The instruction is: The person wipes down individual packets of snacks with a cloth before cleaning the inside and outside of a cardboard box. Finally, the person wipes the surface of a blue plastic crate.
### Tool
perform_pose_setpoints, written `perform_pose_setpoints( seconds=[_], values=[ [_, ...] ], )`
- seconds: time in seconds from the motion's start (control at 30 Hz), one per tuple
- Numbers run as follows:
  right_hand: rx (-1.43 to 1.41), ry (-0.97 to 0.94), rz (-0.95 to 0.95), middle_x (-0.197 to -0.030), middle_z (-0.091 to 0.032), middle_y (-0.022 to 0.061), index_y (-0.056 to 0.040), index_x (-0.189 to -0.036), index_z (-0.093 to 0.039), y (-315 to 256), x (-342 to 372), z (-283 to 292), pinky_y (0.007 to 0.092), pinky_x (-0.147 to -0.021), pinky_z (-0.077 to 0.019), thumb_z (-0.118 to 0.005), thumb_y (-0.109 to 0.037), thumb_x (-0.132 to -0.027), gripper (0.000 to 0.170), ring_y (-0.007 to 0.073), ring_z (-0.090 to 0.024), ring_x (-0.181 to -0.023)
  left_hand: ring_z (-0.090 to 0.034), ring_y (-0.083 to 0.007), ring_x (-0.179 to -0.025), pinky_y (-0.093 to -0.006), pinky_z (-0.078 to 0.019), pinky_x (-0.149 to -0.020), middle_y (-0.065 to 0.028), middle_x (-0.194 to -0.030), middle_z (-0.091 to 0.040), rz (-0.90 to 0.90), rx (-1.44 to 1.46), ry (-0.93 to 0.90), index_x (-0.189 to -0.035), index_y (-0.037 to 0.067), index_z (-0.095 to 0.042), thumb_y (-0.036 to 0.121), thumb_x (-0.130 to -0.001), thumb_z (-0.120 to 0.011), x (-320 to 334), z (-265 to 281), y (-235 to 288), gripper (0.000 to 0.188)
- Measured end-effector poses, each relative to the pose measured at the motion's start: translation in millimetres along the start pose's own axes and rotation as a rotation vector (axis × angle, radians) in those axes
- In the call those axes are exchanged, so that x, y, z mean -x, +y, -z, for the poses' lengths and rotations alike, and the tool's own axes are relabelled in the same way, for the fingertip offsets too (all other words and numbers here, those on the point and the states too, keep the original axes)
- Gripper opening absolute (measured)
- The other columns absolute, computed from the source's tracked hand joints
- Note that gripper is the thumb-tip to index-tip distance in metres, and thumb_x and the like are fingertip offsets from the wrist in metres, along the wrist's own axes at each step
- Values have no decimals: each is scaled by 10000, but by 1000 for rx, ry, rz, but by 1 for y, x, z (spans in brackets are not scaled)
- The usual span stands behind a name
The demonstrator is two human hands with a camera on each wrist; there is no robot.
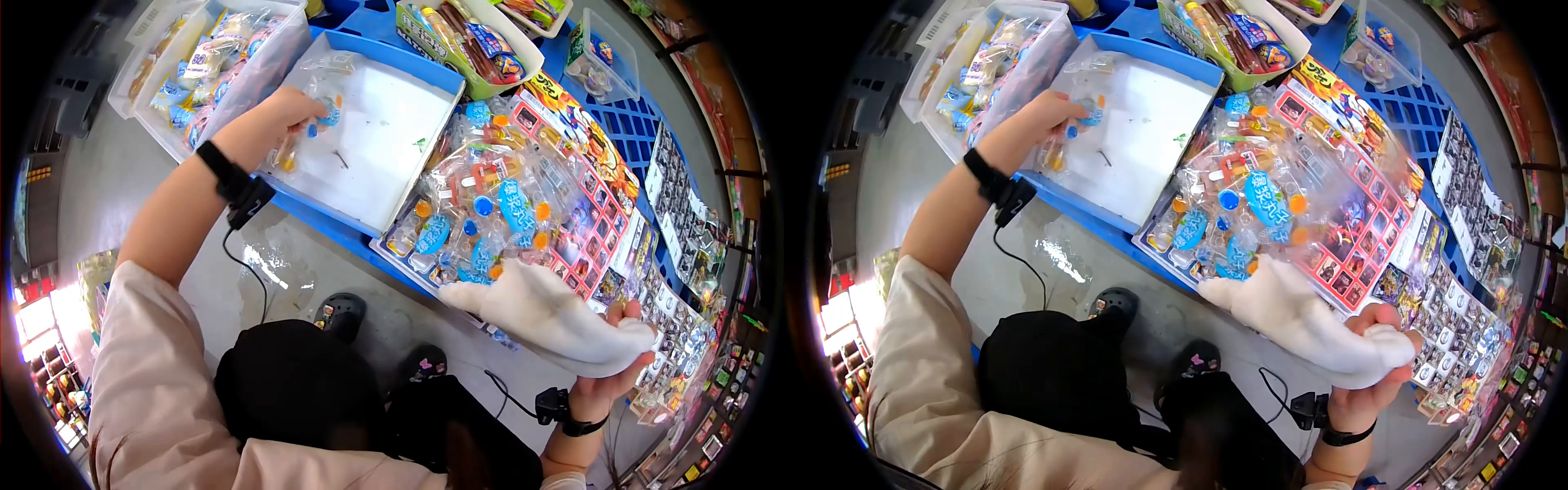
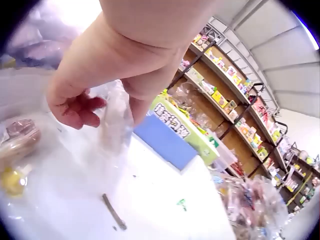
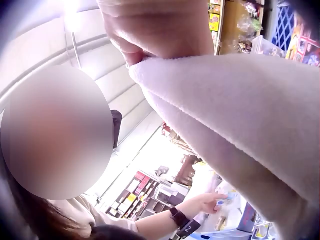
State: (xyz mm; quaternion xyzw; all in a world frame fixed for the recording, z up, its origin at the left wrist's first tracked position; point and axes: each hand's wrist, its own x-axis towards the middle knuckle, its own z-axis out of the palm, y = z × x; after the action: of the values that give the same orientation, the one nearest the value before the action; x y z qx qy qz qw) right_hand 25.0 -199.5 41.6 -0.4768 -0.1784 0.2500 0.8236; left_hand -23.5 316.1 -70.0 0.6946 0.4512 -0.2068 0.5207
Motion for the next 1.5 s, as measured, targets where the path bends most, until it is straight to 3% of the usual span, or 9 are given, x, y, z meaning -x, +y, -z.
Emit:
perform_pose_setpoints(
  seconds=[0.27,0.43,0.53,0.6,0.73,0.9,1.03,1.13,1.5],
  values=[
    [-6,173,-78,-1391,-303,179,-127,-1149,-446,-7,-9,-14,540,-1018,-265,-550,-535,-799,548,368,-291,-1273,-524,-195,-991,-290,-421,-815,-123,-1129,-524,-527,564,-253,-1197,-22,-400,41,-753,-544,102,-64,19,471],
    [397,120,-14,-1326,-379,191,-18,-1319,-278,3,-38,-34,407,-1018,-318,-613,-272,-800,668,291,-400,-1211,-386,-273,-1225,-398,-276,-1040,-163,-1293,-425,-777,720,-631,-1310,43,-259,-1,-704,-476,122,-130,49,645],
    [756,142,75,-1249,-438,166,-1,-1276,-331,16,-47,-56,358,-946,-377,-631,-99,-758,607,255,-477,-1106,-372,-273,-1231,-408,-269,-1040,-151,-1302,-398,-875,671,-664,-1329,87,-213,72,-750,-544,142,-159,66,666],
    [1115,53,253,-1206,-431,171,13,-1214,-408,21,-53,-59,351,-877,-413,-609,-31,-750,508,256,-508,-1028,-373,-262,-1224,-410,-274,-1032,-132,-1316,-372,-1035,550,-594,-1334,95,-228,452,-856,-510,153,-175,71,660],
    [1363,9,416,-1177,-359,194,5,-1136,-495,37,-62,-70,314,-752,-450,-571,14,-747,397,261,-552,-855,-395,-234,-1199,-388,-314,-1005,-106,-1321,-370,-990,444,-666,-1341,84,-254,854,-592,-78,163,-193,74,1088],
    [1401,-132,577,-1133,-332,205,40,-1149,-462,60,-49,-97,364,-837,-419,-550,25,-746,413,324,-409,-1036,-460,-211,-1138,-328,-361,-967,-113,-1226,-475,-868,365,-683,-1299,33,-366,852,-606,-46,162,-204,76,1120],
    [1428,-74,468,-1137,-332,197,44,-1126,-475,55,-55,-67,360,-833,-429,-522,68,-727,403,317,-443,-1000,-483,-205,-1113,-319,-363,-963,-103,-1168,-520,-793,455,-694,-1304,10,-373,860,-589,20,167,-198,74,1178],
    [1383,-54,453,-1129,-340,191,45,-1116,-482,65,-55,-82,363,-831,-432,-500,95,-718,401,311,-469,-971,-442,-213,-1147,-333,-307,-999,-126,-1204,-492,-796,549,-804,-1257,-33,-411,651,-846,-70,158,-203,66,867],
    [1304,-71,518,-1128,-379,176,27,-1110,-506,65,-58,-89,323,-779,-435,-517,102,-716,402,275,-496,-924,-367,-240,-1232,-344,-249,-1047,-165,-1301,-401,-624,492,-805,-1303,-68,-317,651,-841,-31,161,-201,66,902]
  ],
)
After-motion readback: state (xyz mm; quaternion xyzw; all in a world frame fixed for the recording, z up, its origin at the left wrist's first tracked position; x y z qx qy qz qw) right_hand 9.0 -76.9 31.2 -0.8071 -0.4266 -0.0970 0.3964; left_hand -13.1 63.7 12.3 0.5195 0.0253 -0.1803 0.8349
